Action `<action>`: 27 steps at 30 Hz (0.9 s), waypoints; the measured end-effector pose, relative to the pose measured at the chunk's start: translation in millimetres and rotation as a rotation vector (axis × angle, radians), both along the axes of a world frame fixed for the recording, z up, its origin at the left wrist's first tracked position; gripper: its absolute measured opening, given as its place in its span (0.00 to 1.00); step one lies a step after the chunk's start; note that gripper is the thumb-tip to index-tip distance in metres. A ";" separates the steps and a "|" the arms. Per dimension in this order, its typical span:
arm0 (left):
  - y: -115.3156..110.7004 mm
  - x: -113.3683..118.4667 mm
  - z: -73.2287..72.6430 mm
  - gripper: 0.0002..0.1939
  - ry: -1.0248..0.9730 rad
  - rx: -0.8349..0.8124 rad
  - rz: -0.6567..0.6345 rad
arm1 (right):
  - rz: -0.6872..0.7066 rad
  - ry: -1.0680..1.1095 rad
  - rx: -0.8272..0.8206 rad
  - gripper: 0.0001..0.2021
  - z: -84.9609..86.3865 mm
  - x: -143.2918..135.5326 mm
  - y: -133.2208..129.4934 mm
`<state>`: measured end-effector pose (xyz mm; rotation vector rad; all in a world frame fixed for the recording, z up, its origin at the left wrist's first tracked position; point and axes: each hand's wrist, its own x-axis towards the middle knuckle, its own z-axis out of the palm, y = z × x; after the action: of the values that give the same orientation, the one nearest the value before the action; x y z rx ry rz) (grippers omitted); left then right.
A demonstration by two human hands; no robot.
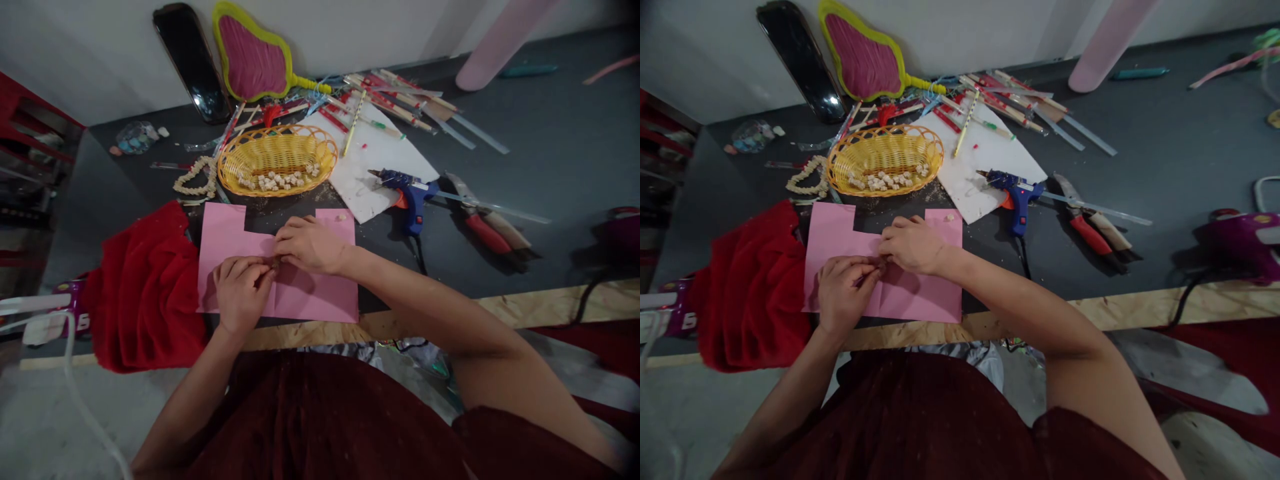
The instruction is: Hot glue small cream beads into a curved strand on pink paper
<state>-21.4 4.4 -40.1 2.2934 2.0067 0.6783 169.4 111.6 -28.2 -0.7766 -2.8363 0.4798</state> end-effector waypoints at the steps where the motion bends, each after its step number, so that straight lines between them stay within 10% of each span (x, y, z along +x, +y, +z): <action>1: 0.1 -0.1 -0.4 0.08 -0.004 0.001 -0.002 | 0.000 -0.001 -0.001 0.08 0.2 0.0 0.0; 27: -0.3 -2.7 0.5 0.09 -0.013 -0.026 0.005 | 0.010 0.024 -0.007 0.07 -2.1 -0.1 0.9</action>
<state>-24.1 4.2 -39.6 2.2649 2.0043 0.6620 169.3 112.5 -30.3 -0.7534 -2.8187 0.4978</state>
